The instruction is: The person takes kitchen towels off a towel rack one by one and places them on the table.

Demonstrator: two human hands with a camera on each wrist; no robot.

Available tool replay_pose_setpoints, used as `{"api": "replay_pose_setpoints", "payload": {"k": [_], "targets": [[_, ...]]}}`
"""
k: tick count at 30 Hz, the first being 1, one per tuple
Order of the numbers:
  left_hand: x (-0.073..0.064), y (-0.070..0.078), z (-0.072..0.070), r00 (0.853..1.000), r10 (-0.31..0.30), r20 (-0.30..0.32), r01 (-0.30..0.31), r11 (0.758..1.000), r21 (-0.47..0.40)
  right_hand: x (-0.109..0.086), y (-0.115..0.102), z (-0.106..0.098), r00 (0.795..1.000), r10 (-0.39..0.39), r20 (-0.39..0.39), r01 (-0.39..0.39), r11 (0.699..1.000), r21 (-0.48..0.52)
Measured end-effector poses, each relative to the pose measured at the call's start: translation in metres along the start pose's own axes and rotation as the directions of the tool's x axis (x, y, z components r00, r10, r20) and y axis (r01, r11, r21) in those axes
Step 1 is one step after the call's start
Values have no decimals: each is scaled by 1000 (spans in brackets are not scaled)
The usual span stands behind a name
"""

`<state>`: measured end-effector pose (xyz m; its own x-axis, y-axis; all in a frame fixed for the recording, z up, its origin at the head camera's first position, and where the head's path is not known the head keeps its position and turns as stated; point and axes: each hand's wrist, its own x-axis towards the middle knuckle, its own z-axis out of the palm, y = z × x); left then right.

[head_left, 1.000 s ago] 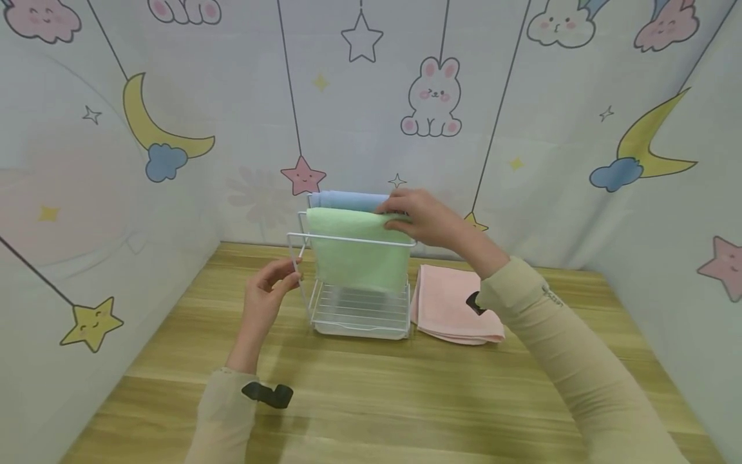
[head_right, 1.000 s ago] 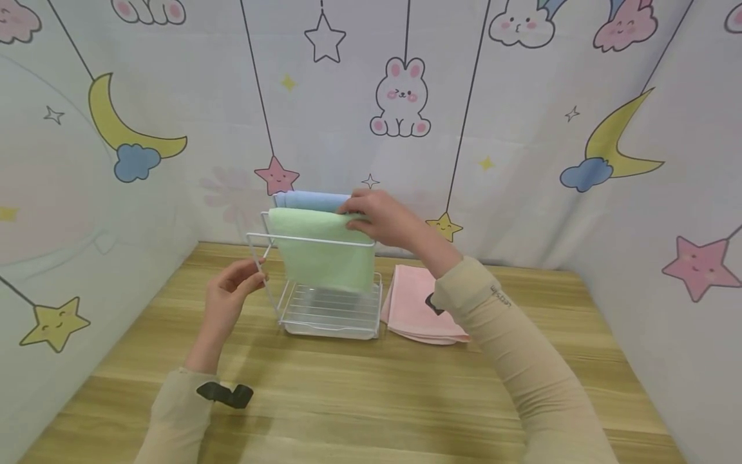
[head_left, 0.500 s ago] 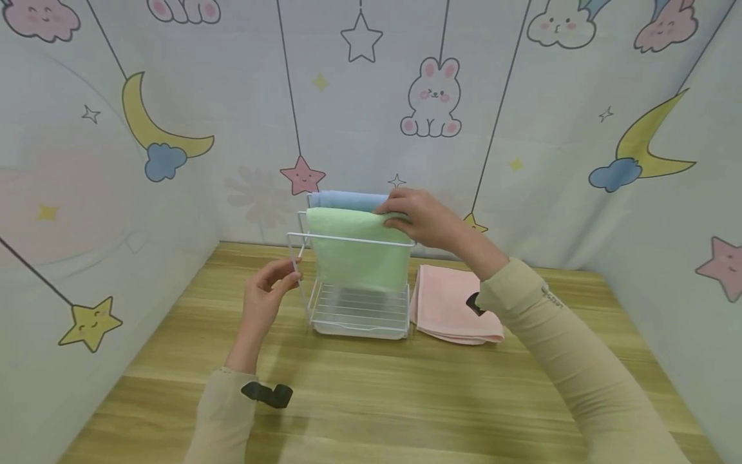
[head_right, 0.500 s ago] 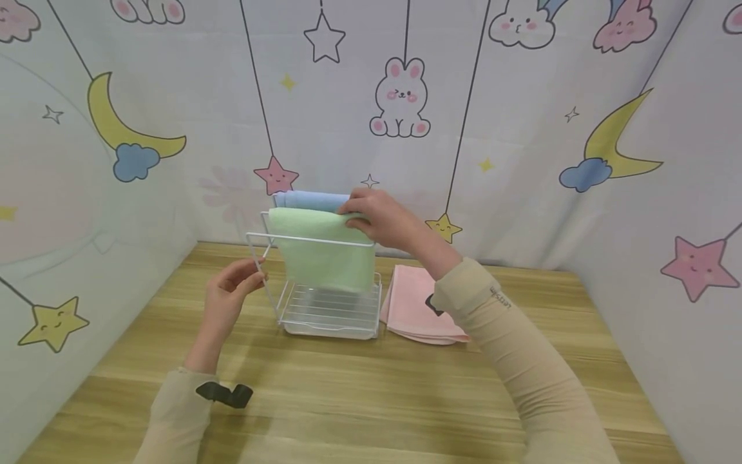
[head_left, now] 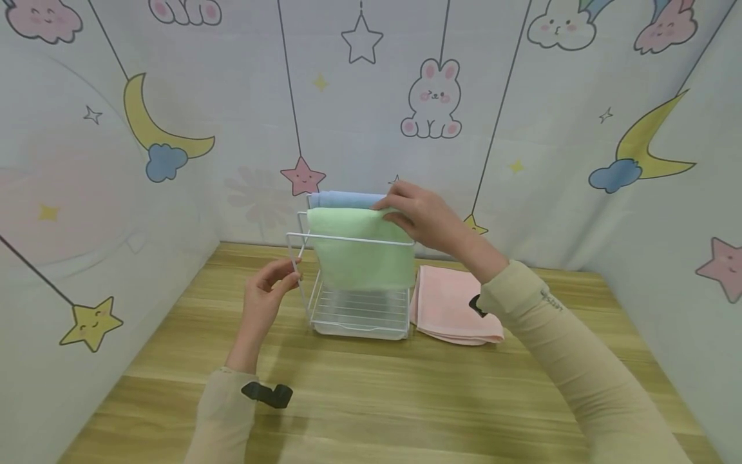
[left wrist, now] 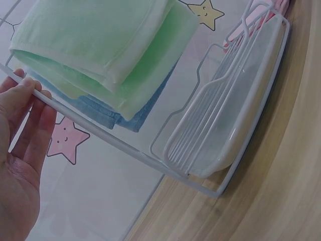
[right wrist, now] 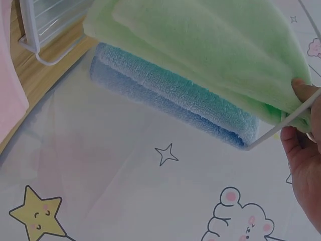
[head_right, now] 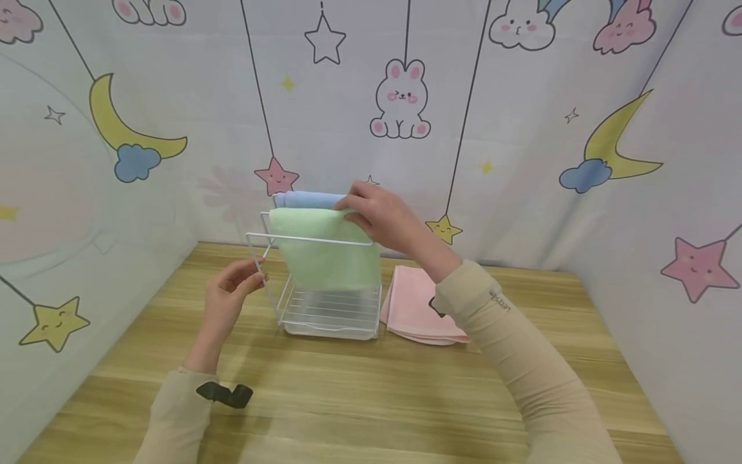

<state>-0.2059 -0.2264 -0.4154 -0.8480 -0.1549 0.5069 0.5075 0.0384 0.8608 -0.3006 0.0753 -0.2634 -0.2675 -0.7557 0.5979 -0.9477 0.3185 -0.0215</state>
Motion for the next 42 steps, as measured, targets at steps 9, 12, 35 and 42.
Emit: {"api": "replay_pose_setpoints", "payload": {"k": [9,12,35,42], "targets": [[0,0,0,1000,-12,-2,12,1000,17,0,1,-13,987,83,135,-96,991,93],[0,0,-1,1000,-12,-2,12,1000,15,2,2,-17,978,99,183,-119,987,103],[1,1,1,1000,-2,-4,2,1000,-15,36,1,-67,976,195,92,-197,980,10],[0,0,0,1000,-1,-7,0,1000,-20,53,1,-101,977,213,-21,-213,977,5]]}}
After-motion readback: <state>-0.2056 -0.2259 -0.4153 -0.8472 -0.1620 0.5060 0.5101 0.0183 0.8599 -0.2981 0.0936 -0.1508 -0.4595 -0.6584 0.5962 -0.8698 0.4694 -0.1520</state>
